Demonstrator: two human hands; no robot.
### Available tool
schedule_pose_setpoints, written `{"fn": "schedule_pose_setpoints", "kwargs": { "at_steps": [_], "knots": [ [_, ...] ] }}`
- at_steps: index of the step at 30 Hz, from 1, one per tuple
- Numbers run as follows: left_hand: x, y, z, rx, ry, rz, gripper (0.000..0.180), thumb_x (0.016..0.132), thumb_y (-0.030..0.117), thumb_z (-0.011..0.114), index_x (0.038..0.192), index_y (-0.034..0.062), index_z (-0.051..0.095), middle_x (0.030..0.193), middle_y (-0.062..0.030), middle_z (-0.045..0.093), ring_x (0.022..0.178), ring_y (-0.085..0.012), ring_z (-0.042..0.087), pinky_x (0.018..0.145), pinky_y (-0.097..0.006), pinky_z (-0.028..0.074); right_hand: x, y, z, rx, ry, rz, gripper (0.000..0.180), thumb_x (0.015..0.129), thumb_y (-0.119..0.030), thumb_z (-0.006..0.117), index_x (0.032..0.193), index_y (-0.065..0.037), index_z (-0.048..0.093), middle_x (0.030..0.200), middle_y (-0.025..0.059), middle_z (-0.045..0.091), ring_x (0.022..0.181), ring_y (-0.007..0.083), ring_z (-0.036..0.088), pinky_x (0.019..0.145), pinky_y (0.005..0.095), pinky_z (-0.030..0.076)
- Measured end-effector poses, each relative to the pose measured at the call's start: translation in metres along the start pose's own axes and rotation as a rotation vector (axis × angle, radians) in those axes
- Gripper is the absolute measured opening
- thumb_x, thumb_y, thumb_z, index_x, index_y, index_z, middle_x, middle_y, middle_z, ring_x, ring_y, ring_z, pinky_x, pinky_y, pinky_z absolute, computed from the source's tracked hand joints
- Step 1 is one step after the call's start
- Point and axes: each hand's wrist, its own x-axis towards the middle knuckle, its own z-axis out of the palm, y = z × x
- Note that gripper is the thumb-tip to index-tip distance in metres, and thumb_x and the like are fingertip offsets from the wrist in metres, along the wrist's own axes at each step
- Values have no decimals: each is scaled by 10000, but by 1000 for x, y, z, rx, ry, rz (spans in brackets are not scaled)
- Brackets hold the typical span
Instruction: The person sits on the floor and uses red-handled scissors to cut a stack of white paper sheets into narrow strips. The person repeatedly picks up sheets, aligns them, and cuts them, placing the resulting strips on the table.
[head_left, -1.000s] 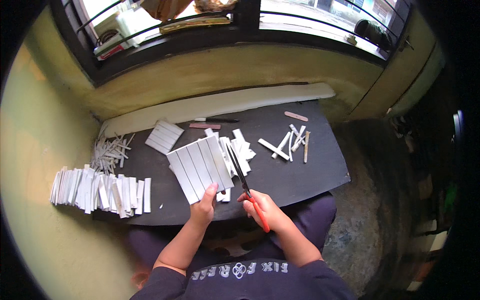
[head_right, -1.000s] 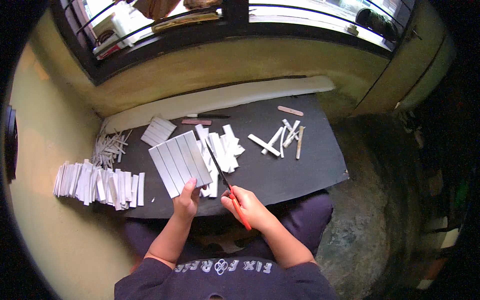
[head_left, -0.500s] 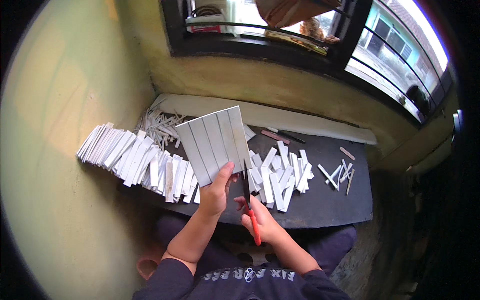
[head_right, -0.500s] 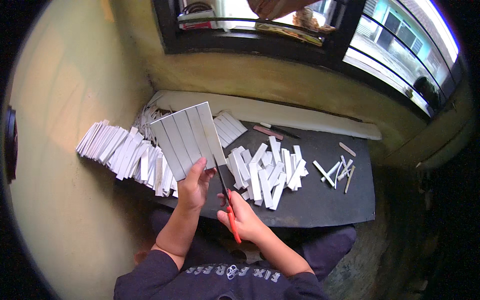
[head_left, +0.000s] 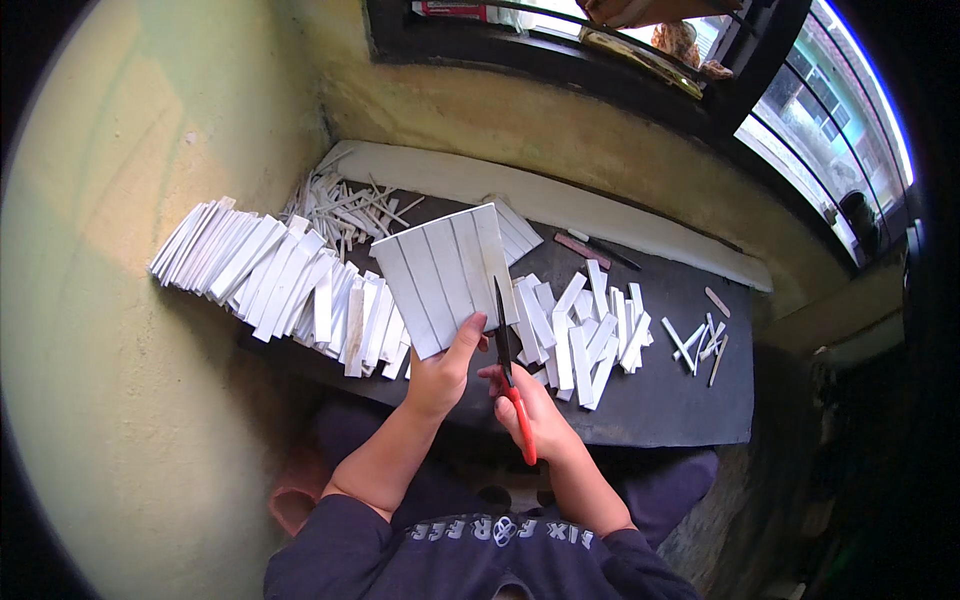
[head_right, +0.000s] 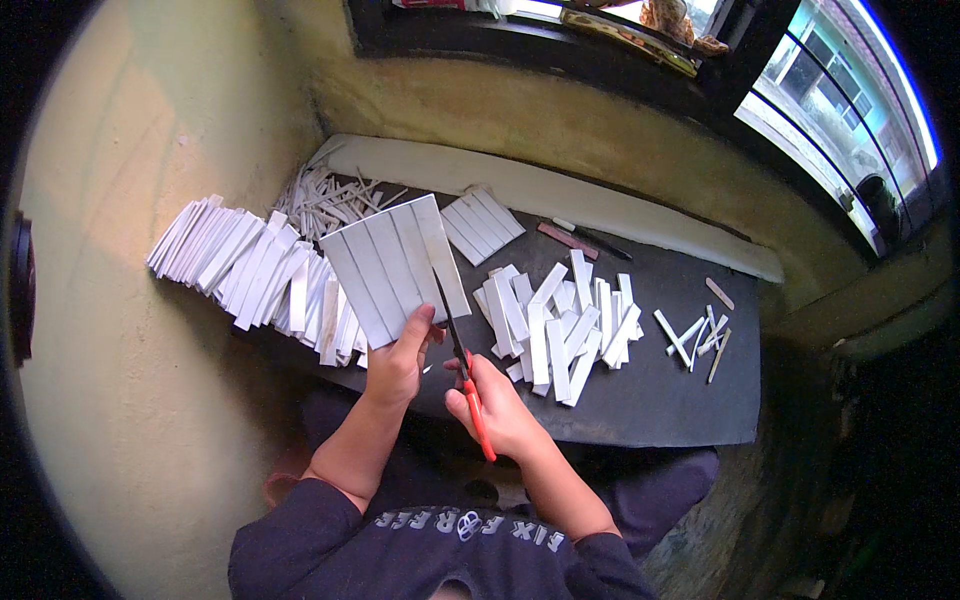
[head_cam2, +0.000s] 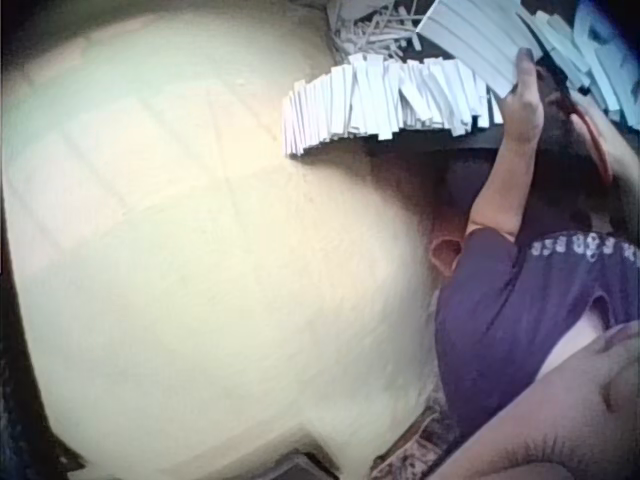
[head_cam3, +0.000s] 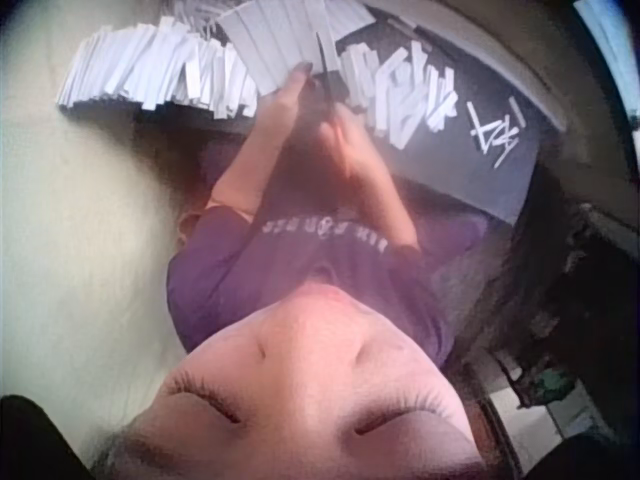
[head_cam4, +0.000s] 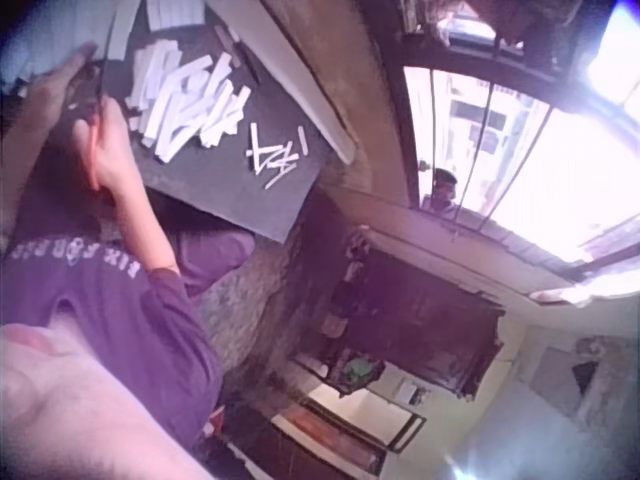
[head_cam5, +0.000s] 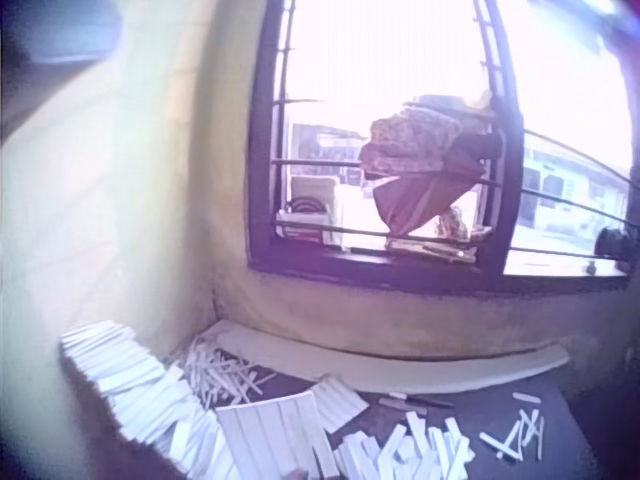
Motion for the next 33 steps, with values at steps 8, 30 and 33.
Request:
{"fn": "schedule_pose_setpoints", "kwargs": {
  "at_steps": [8, 30, 33],
  "knots": [
    [8, -3, -4, 123, -32, 43, 161, 823, 91, 603, 947, -7, 571, 816, -40, 590, 678, -111, 550, 596, -239, 442, 4, 4, 2, -24, 47, 14, 424, 835, -340, 553, 1039, 29, 508, 785, 99, 502, 721, 185, 495, 672, 305, 422],
    [11, 3, -8, 111, -60, 13, 171, 853, 85, 557, 1000, -3, 559, 866, -23, 583, 733, -95, 545, 627, -230, 446, 15, 8, 4, -64, 110, 76, 344, 790, -305, 618, 723, 0, 473, 598, 79, 448, 561, 162, 410, 524, 304, 371],
    [13, 1, -9, 85, -41, 8, 167, 850, 80, 560, 996, -1, 560, 860, -16, 579, 732, -90, 542, 631, -227, 442, 17, 11, 6, -75, 127, 43, 371, 790, -317, 624, 701, 3, 458, 593, 89, 436, 551, 173, 396, 516, 308, 363]
  ]
}}
